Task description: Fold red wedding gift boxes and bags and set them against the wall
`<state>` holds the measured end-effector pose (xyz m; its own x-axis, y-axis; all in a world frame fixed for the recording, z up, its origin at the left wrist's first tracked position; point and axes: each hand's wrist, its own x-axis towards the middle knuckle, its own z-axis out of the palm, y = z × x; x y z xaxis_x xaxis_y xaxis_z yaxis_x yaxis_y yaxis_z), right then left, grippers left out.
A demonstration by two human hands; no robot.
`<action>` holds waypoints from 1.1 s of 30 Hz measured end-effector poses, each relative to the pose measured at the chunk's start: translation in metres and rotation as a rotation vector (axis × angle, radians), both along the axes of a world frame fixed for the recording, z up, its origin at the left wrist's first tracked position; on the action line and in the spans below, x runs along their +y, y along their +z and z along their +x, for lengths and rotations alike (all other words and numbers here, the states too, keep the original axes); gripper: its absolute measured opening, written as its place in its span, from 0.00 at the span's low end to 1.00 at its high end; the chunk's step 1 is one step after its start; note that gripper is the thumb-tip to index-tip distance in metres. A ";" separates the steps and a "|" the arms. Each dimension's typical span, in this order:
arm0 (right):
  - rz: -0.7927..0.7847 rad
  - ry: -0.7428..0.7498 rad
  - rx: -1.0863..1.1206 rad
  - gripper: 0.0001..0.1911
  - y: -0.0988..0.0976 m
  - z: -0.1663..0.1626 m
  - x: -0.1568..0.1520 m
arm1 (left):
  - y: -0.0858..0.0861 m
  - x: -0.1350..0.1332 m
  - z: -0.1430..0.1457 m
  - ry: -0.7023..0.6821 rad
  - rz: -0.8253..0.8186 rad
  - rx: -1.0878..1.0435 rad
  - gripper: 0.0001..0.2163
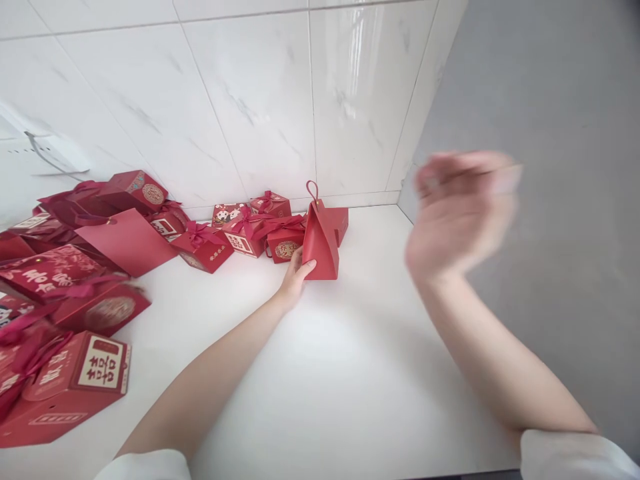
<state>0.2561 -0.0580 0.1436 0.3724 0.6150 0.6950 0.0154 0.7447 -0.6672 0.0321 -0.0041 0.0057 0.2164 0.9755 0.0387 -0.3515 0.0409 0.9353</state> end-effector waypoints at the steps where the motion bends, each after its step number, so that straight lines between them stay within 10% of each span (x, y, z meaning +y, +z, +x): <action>1: -0.054 0.000 0.013 0.20 -0.015 -0.010 0.002 | -0.001 0.001 0.000 0.006 0.035 0.027 0.31; 5: -0.480 0.214 -0.120 0.40 -0.088 -0.040 0.007 | -0.002 0.000 -0.002 -0.009 0.082 0.125 0.32; 10: -0.599 0.586 -0.258 0.52 -0.135 -0.040 0.018 | -0.003 0.001 -0.006 -0.074 0.116 0.135 0.28; 33: -0.639 0.606 -0.209 0.44 -0.140 -0.029 0.031 | 0.006 0.005 -0.014 -0.251 0.009 0.116 0.29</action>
<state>0.2276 -0.0272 0.0035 -0.2359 0.9567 0.1704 -0.0916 0.1527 -0.9840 0.0185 0.0011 0.0113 0.4551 0.8904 0.0077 -0.2222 0.1052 0.9693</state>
